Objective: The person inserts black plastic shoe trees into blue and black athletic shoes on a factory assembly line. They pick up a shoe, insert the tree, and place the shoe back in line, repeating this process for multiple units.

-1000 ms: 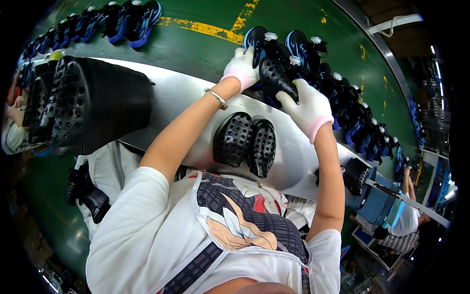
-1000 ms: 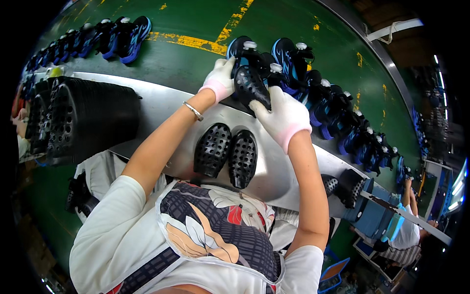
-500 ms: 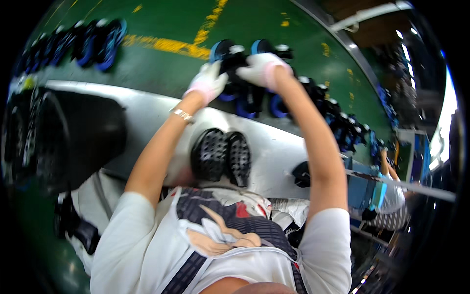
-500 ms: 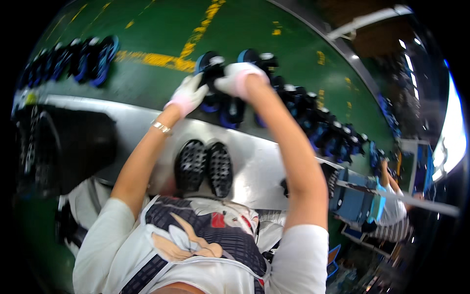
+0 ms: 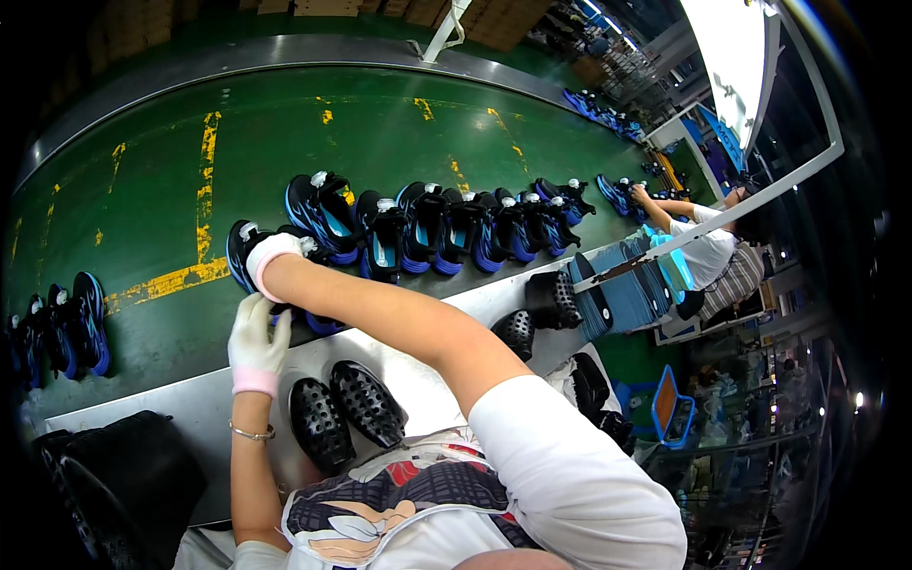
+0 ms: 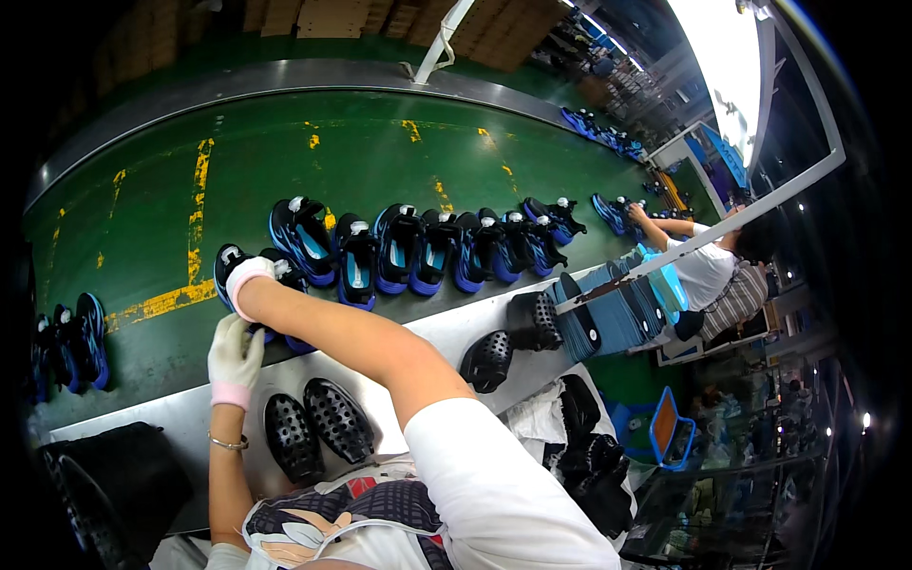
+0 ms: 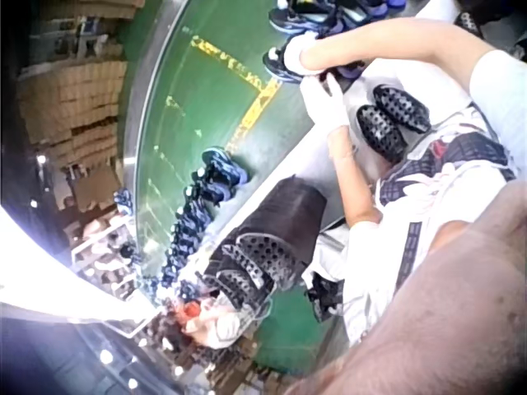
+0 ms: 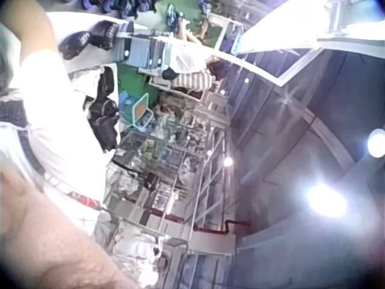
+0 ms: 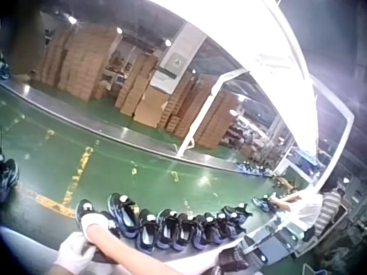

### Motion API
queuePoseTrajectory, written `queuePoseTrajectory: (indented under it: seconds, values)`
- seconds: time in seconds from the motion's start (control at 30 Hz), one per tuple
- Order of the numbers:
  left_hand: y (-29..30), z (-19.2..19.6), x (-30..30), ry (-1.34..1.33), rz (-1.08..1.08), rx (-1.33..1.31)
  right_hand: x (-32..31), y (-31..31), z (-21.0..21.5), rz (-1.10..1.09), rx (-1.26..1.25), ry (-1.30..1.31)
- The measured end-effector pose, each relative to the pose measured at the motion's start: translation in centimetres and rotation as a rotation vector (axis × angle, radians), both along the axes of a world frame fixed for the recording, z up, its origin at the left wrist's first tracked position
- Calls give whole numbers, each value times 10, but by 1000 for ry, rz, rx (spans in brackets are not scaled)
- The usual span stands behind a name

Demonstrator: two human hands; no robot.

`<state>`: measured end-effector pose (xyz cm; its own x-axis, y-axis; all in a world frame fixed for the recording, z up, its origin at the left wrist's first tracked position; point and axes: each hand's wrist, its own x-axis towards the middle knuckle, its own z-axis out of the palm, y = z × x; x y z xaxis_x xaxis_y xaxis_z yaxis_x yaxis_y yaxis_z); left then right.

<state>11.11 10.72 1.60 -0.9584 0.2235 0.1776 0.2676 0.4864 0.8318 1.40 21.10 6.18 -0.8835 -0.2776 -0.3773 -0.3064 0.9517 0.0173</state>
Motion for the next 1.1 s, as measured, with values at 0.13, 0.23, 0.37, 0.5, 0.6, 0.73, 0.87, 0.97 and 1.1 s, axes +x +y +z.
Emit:
queuePoseTrajectory:
  seconds: [0.13, 0.23, 0.37, 0.5, 0.6, 0.73, 0.87, 0.97, 1.1]
  values:
    - [-7, -12, -9, 42, -57, -103, -15, -7, 18, 225, 123, -260]
    - [4, -20, -32, -49, -133, -328, -28, 7, 0, -51, -54, -433]
    - [3, -31, -57, -141, -211, -458, -11, 2, 4, 124, 23, -27]
    - [2, -36, -57, -163, -220, -416, -9, -9, 6, 188, 110, 5]
    - [6, -40, -63, -98, -257, -386, -20, -8, -1, 292, 187, -46]
    - [3, -21, -65, -404, -247, -318, -30, -10, -3, 343, 178, -57]
    - [5, -13, -69, -490, -233, -282, -33, -2, -6, 304, 116, -7]
    - [8, -10, -70, -517, -213, -320, -33, -1, -12, 267, 110, -29]
    - [12, -6, -66, -502, -183, -461, -22, -3, -19, 164, 46, 7]
